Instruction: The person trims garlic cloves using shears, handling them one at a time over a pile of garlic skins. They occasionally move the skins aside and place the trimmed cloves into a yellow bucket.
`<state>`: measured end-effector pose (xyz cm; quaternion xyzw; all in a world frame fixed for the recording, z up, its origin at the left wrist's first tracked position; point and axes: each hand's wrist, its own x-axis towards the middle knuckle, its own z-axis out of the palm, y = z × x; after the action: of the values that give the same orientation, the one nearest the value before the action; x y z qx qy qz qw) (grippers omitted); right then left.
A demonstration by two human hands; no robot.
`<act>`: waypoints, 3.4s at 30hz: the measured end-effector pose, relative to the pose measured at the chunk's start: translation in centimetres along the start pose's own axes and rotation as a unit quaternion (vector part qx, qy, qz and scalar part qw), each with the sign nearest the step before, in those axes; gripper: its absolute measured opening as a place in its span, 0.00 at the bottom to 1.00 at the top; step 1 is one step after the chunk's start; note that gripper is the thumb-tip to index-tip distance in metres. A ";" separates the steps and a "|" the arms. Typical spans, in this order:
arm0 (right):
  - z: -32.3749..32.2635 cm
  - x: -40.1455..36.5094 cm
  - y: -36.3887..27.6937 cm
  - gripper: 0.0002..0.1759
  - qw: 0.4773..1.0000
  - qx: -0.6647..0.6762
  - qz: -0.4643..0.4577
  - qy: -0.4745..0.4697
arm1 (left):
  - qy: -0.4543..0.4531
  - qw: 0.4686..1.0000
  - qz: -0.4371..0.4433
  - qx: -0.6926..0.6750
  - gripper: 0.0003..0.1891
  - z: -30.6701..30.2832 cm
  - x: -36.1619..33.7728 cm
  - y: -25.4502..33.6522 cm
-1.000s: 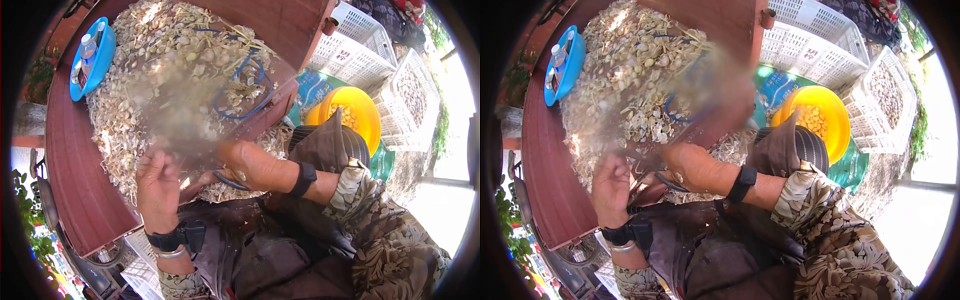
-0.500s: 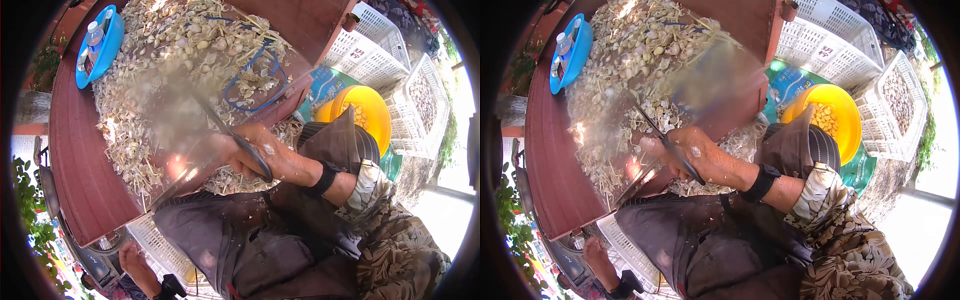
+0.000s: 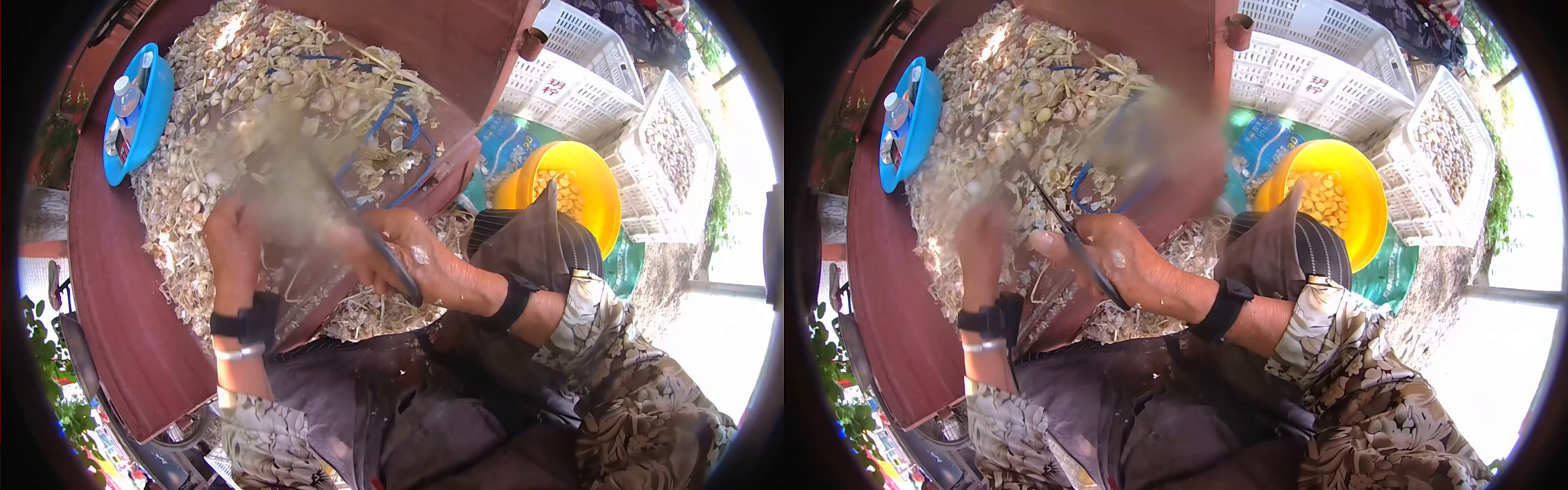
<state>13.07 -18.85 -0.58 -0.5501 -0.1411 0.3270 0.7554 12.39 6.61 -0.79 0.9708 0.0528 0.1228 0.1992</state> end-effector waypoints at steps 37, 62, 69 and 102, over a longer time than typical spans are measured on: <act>0.5 -1.0 4.4 0.16 0.917 -0.331 -0.216 -0.049 | 0.055 0.571 -0.278 -0.771 0.16 0.4 -7.9 8.5; -1.2 0.9 1.2 0.25 0.968 0.181 -0.099 0.141 | 0.145 0.951 -0.085 -0.259 0.12 1.4 -1.2 9.8; -2.3 0.4 -1.7 0.31 0.976 0.144 -0.042 0.158 | 0.036 0.993 0.029 0.112 0.14 5.9 6.2 4.6; -0.5 1.3 4.1 0.31 0.898 -0.403 -0.164 0.069 | 0.065 0.651 -0.218 -0.724 0.14 -0.2 -2.4 3.1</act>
<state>12.89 -17.63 -4.75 -0.7978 -0.2968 0.0748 0.5194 10.19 3.51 0.14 0.4685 0.1701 0.1376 0.8559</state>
